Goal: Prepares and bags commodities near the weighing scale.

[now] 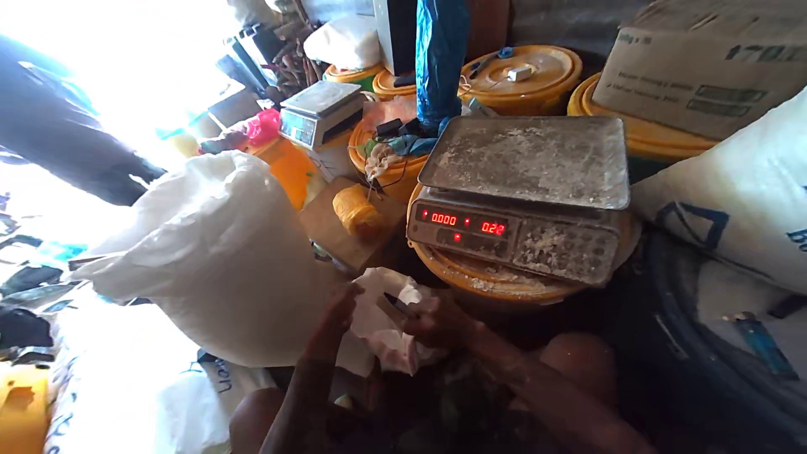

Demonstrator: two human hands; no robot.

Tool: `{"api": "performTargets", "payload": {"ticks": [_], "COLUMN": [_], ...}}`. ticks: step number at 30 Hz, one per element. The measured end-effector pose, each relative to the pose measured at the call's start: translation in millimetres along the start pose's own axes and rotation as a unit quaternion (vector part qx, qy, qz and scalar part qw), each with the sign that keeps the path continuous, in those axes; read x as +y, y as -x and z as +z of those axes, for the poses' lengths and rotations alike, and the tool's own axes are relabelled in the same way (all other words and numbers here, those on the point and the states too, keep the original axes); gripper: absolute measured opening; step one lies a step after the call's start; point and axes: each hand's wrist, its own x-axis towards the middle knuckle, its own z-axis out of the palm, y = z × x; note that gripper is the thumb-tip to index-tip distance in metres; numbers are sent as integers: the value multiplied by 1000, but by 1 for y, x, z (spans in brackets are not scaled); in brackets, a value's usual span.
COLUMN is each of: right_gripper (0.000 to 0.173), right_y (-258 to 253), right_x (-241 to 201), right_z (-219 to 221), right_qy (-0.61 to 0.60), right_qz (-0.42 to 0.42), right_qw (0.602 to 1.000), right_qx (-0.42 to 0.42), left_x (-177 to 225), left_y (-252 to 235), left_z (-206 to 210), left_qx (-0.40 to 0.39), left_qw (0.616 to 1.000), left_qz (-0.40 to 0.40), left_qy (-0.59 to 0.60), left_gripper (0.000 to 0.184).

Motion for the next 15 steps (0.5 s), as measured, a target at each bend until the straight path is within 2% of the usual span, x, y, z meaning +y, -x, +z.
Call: {"api": "performTargets", "payload": {"ticks": [1,4,8,11,13,15], "right_gripper": [8,9,12,13,13,14], "right_y": [-1,-7,-18,-31,-36,-40], "right_x": [0,-2,5,25,32,38], "right_z": [0,7,11,12,23,33], "right_qy": [-1,-5,40,83,110,141], "right_qz": [-6,-6,97,138,144,149], "right_qw": [1000,1000,994,986,983,978], "right_qx": [4,14,43,29,30,51], "left_x": [7,6,-39,-63,-77,-76], "left_y": [-2,-8,-24,-15,-2,13], "left_z": [2,-15,-87,-123,-138,-146], "left_qx": [10,13,110,162,155,142], "left_qw": [999,999,991,969,964,972], "left_qz": [-44,-44,-59,-123,-145,-157], "left_qy": [-8,-14,48,142,158,105], "left_gripper": [13,17,22,17,14,27]}}
